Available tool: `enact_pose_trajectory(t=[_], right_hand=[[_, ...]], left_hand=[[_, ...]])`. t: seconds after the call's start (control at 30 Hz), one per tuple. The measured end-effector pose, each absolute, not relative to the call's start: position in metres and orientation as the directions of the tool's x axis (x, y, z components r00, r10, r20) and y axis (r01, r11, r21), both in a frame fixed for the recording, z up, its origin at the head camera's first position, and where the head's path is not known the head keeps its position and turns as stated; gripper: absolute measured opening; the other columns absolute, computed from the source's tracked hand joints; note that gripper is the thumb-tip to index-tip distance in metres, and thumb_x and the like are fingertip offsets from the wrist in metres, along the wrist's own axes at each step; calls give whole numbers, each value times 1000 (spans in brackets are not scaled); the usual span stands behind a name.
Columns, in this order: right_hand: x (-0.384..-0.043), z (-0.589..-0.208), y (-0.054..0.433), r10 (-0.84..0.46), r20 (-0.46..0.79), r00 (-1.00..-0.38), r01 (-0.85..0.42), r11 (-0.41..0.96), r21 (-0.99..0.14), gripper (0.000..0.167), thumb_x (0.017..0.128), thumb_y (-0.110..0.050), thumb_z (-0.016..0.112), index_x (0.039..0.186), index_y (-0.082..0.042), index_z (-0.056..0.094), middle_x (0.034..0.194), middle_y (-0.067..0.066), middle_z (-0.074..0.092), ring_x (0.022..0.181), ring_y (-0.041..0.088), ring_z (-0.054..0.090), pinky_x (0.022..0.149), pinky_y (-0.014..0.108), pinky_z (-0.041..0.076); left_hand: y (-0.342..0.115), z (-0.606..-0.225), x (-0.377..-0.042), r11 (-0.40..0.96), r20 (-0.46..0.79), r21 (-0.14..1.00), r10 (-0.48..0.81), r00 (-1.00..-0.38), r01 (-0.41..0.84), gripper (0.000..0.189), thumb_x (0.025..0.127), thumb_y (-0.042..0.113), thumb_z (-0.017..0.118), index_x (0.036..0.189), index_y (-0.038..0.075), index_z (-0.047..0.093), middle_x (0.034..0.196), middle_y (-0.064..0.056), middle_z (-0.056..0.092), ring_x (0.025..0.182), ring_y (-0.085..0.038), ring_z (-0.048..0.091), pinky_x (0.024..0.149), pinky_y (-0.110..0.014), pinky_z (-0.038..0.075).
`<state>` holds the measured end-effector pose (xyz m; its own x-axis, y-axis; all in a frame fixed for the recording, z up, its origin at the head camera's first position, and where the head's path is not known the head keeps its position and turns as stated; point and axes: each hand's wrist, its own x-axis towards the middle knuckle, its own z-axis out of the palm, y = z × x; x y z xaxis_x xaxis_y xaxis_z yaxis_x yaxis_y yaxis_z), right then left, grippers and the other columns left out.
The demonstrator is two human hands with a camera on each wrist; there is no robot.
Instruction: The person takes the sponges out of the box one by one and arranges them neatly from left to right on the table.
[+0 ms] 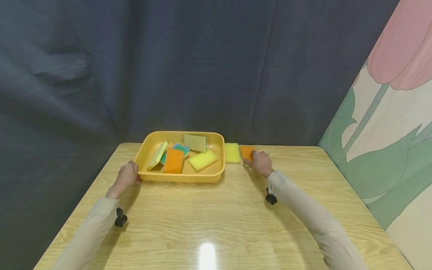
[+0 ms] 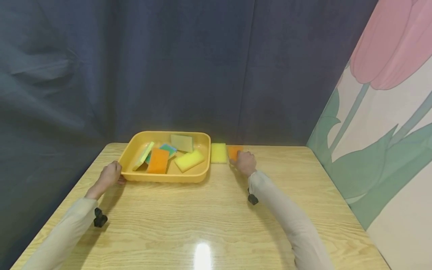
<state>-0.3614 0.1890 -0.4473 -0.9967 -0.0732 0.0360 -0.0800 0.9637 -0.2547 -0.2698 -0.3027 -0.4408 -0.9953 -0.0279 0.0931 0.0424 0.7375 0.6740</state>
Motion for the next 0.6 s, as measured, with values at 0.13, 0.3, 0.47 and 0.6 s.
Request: enact_pose_trajectory(t=[0.13,0.3,0.47,0.6], right_hand=[[-362,-449,189,-81,17,-997,-82,964,-253,44,94,-44,63,104,-2,61,79,16,57,72,31,54,56,40,47],[-361,-449,189,-89,16,-996,-90,961,-263,41,94,-44,64,97,-3,59,73,11,51,69,29,51,53,38,44],[-362,-448,189,-86,26,-996,-90,960,-267,42,94,-43,65,101,-2,61,78,15,56,71,30,54,53,39,47],[-361,-447,189,-106,12,-994,-105,956,-273,45,95,-41,64,107,2,62,85,19,61,73,31,57,56,40,50]], left_hand=[[-303,-442,-270,758,93,651,-33,-995,35,36,105,7,20,95,-15,46,79,-31,59,58,-33,69,51,-35,60],[-303,-444,-271,755,83,656,-43,-996,22,35,105,7,20,94,-14,46,78,-30,58,59,-34,69,51,-34,60],[-304,-443,-273,743,89,669,-49,-995,24,35,104,7,19,94,-14,46,79,-31,58,59,-33,68,50,-32,60],[-303,-442,-273,741,90,671,-53,-995,21,35,104,7,19,95,-14,45,81,-32,58,59,-33,68,50,-31,60]])
